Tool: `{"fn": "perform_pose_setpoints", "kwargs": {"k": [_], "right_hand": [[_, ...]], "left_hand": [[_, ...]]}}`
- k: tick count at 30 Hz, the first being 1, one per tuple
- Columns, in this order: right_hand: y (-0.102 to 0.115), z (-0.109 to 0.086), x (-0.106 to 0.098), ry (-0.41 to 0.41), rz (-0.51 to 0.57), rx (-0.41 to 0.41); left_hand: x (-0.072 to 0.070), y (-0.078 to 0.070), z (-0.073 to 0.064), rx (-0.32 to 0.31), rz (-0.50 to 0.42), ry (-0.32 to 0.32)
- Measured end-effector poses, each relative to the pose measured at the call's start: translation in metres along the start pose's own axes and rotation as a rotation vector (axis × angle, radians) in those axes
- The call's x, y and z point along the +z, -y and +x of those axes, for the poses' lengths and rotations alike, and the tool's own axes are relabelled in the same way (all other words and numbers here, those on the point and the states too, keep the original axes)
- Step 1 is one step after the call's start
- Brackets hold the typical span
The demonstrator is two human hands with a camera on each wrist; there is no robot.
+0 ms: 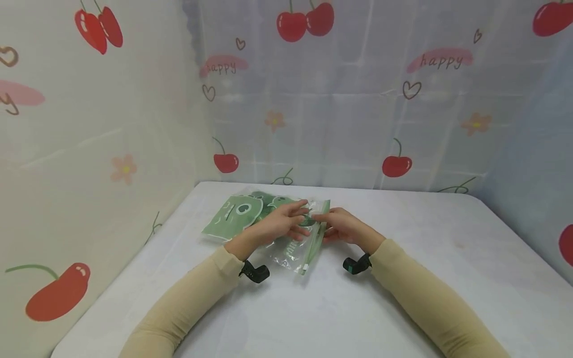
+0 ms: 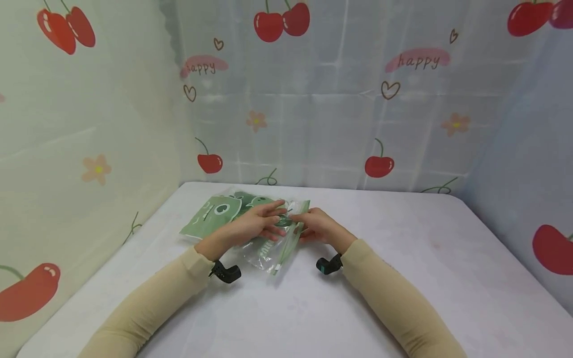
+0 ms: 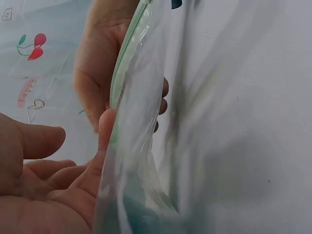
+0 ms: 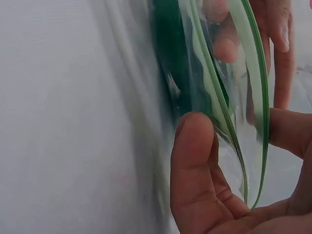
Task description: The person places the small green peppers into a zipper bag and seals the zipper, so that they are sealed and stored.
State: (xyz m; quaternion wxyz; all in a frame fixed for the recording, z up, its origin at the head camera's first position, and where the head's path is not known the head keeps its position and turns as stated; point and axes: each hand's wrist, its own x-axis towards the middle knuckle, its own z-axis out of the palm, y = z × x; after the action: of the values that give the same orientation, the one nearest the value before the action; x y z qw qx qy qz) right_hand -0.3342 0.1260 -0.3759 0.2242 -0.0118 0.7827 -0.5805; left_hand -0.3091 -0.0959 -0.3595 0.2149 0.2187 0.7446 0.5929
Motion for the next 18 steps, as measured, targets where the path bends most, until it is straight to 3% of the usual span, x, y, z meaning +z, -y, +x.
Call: {"fn": "perform_pose_setpoints", "kwargs": {"k": [13, 18], "right_hand": [[-0.016, -0.016, 0.012, 0.072, 0.017, 0.031], [-0.020, -0.025, 0.013, 0.102, 0.045, 0.026]], "left_hand": [[0.008, 0.006, -0.018, 0.084, 0.053, 0.014], [0.014, 0.007, -0.026, 0.081, 0.066, 0.025]]}}
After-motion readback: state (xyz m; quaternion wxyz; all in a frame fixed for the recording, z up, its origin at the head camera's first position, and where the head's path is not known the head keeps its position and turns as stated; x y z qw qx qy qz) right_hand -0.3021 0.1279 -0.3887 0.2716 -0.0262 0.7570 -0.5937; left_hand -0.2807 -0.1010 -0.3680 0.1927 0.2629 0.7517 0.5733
